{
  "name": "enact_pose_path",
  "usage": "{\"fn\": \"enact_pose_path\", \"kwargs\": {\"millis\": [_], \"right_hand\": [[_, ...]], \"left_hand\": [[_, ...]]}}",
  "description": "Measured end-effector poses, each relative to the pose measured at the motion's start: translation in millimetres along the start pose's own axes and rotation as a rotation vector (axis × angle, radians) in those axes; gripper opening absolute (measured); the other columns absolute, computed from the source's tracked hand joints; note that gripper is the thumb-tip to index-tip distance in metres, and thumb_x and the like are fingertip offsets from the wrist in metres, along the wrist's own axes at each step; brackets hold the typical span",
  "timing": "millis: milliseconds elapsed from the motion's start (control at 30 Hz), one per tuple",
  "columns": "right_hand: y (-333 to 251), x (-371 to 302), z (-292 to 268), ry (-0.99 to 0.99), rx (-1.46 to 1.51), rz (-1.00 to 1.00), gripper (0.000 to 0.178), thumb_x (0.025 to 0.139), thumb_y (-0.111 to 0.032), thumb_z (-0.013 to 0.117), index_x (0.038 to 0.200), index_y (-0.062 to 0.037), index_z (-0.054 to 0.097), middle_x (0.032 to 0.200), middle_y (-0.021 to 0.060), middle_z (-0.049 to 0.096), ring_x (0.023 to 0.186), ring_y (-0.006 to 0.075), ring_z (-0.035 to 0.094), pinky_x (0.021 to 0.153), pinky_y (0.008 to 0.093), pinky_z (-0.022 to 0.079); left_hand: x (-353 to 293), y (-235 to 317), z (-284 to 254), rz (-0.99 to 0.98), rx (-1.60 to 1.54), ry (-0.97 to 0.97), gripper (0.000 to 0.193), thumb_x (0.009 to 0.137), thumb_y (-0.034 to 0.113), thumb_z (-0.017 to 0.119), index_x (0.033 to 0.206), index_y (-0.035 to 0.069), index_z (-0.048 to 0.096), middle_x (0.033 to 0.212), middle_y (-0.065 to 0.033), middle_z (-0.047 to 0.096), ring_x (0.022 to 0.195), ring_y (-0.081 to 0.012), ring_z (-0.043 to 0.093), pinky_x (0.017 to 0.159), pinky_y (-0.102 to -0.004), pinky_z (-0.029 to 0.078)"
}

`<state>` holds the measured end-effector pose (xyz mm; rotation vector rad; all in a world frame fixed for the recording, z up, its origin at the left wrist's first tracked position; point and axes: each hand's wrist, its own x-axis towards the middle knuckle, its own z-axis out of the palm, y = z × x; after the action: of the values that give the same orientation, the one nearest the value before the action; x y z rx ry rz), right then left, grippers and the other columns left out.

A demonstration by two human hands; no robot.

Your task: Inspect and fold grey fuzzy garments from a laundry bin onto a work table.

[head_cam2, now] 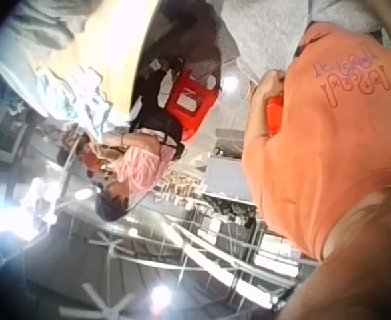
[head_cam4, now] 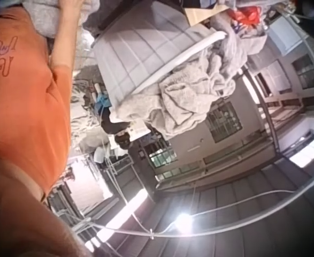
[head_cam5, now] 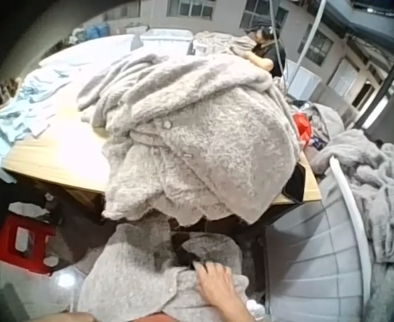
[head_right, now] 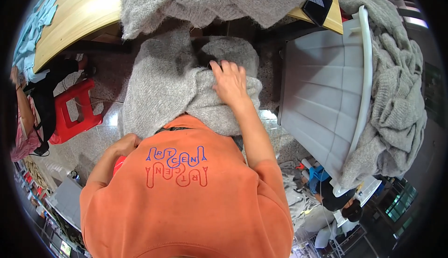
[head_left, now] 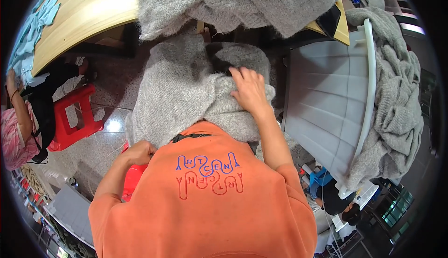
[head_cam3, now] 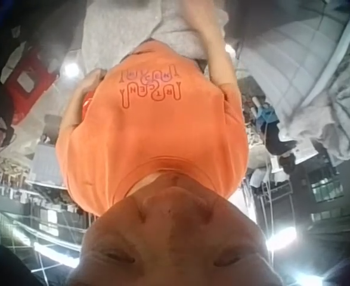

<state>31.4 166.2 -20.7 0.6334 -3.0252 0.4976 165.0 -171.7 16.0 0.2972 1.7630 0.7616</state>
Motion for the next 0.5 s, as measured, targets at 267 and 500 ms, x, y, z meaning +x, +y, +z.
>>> {"fn": "enact_pose_path", "kwargs": {"millis": [267, 500], "right_hand": [[-17, -32, -9, 0.456, 0.142, -0.276, 0.019, 0.053, 0.002, 0.055, 0.072, -0.0032, 0.052, 0.077, 0.0084, 0.053, 0.072, 0.0245, 0.053, 0.06, 0.0321, 0.042], [-33, -50, -35, 0.432, 0.146, -0.338, 0.013, 0.056, -0.007, 0.056, 0.068, -0.0054, 0.05, 0.075, 0.0051, 0.052, 0.069, 0.0199, 0.053, 0.055, 0.0283, 0.04]], "left_hand": [[19, 41, -74, 0.209, 0.136, 0.771, 0.02, 0.072, 0.011, 0.059, 0.089, 0.0, 0.056, 0.086, -0.0156, 0.057, 0.08, -0.0319, 0.055, 0.07, -0.0375, 0.044], [149, 136, -124, 0.897, 0.355, 0.708, 0.027, 0.08, 0.022, 0.052, 0.096, 0.001, 0.056, 0.098, -0.0149, 0.057, 0.09, -0.0318, 0.054, 0.079, -0.0407, 0.041]]}}
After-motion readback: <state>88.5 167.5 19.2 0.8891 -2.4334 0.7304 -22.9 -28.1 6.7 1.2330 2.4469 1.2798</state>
